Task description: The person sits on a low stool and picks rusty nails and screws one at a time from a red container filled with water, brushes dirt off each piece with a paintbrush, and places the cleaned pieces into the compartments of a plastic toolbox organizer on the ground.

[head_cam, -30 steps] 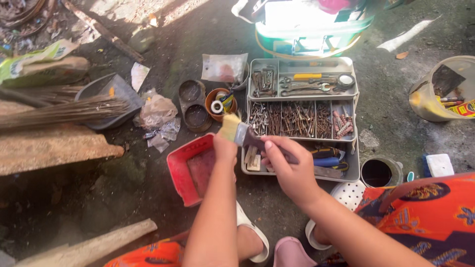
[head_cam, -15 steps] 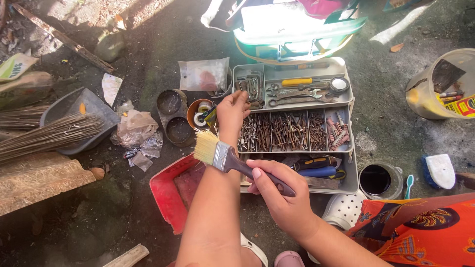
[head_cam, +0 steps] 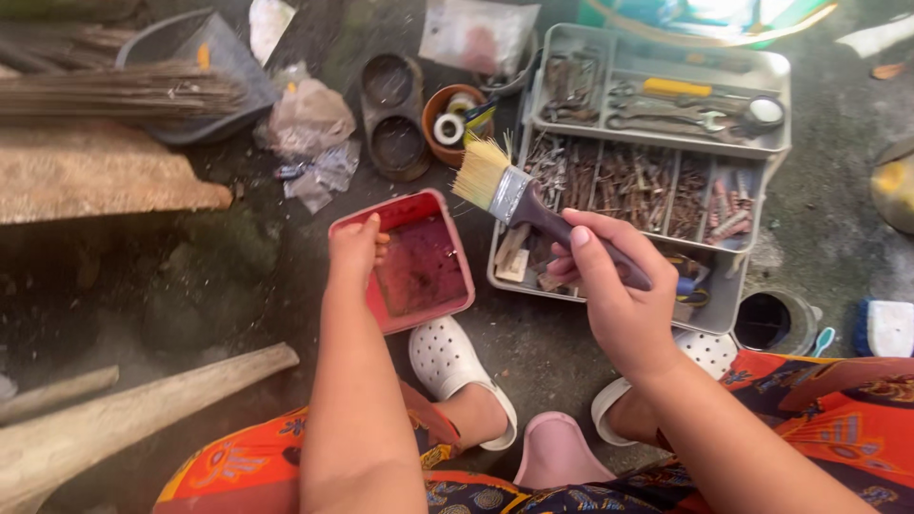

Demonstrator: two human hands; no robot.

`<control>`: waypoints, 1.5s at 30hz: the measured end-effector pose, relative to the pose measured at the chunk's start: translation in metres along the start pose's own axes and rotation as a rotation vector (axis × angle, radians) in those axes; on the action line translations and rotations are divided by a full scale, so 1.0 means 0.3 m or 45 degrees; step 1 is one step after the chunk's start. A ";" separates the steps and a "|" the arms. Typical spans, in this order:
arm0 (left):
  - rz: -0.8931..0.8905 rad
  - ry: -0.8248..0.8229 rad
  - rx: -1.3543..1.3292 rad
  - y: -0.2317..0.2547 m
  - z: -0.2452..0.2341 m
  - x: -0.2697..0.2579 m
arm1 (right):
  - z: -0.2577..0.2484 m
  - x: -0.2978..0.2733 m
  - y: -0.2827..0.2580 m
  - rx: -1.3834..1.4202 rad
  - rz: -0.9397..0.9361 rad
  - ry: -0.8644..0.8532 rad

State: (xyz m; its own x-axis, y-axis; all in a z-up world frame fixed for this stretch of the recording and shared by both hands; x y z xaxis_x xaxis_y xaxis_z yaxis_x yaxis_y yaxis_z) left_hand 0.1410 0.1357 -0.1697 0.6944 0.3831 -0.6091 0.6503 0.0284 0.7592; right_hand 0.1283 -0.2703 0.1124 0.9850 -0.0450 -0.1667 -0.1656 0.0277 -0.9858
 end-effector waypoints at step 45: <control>-0.077 -0.147 -0.695 -0.049 0.058 -0.314 | 0.357 -0.135 0.250 -0.883 -0.277 -0.666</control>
State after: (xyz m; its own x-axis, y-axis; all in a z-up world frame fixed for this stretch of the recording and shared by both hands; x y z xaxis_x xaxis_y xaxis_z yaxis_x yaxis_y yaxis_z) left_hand 0.0713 0.0831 -0.1275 0.7102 0.2629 -0.6531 0.4575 0.5328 0.7119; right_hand 0.0811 -0.1595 0.0474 0.8662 0.4872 -0.1113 0.2024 -0.5456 -0.8133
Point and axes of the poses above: each hand's wrist, its own x-axis towards the middle knuckle, its own z-axis out of the palm, y = z × x, the point moved 10 cm from there along x, towards the middle knuckle, and after that the axes turned 5 degrees about -x, right-handed, at the moved point
